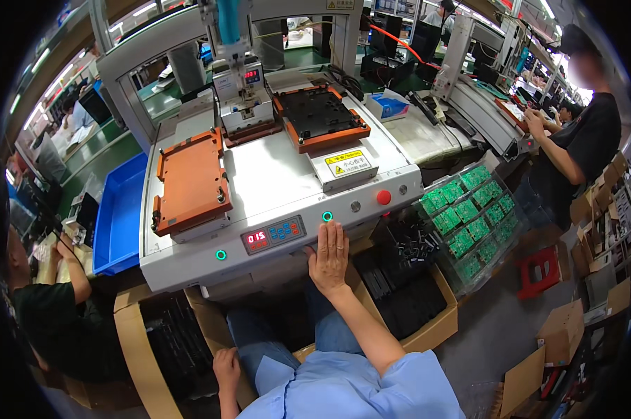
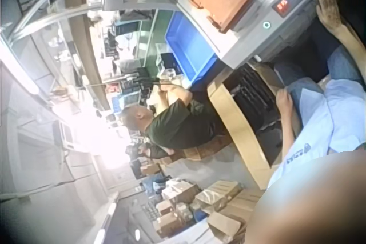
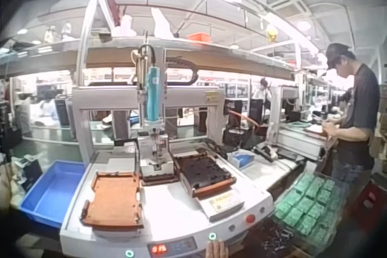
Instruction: Operating an industrial processing machine to handle, check, and sort electronic heatsink components on a manufacturing assembly line.
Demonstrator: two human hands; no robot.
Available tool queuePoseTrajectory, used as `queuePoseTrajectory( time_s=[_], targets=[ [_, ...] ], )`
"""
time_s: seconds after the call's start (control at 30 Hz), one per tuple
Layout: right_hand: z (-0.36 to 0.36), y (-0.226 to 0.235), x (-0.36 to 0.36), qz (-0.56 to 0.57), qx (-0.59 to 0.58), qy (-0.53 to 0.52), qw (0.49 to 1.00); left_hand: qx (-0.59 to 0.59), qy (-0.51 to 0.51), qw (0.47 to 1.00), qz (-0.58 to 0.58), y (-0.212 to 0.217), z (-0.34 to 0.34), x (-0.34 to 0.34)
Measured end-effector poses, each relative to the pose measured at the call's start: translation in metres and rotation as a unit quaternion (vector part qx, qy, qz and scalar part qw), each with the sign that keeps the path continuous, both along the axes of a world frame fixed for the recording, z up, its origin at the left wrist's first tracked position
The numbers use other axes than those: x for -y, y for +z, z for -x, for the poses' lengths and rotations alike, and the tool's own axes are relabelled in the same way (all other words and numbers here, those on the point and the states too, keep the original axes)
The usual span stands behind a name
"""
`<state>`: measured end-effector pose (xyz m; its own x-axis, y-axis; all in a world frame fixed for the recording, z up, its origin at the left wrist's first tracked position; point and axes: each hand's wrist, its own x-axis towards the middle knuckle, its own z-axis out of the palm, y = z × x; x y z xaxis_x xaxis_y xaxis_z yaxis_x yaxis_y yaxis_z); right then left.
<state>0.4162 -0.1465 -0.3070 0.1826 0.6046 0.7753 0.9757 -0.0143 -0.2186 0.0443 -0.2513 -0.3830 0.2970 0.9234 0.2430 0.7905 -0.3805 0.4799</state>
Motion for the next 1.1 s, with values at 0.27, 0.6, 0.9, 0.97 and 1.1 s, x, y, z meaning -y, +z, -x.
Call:
queuePoseTrajectory(
  time_s=[0.27, 0.6, 0.9, 0.97, 1.1],
  targets=[
    [0.0024, 0.0009, -0.0005, -0.01, -0.019, 0.0, 1.0, -0.005, -0.001, 1.0, 0.006, 0.0009, -0.0001, -0.001],
    [0.002, 0.0017, -0.0015, -0.021, -0.015, 0.006, 1.0, -0.009, -0.004, 1.0, 0.0, -0.0017, 0.0012, -0.0021],
    [0.0021, 0.0012, -0.0017, -0.024, -0.019, 0.014, 0.999, -0.009, 0.0, 1.0, 0.0, -0.0012, 0.0005, -0.0015],
    [0.0032, 0.0033, -0.0009, -0.019, -0.025, 0.011, 0.999, -0.007, -0.002, 1.0, -0.004, -0.002, 0.0006, -0.0022],
    [0.003, 0.0025, -0.0019, -0.025, -0.026, 0.015, 0.999, -0.009, -0.002, 1.0, -0.013, -0.001, -0.0001, -0.0017]
  ],
)
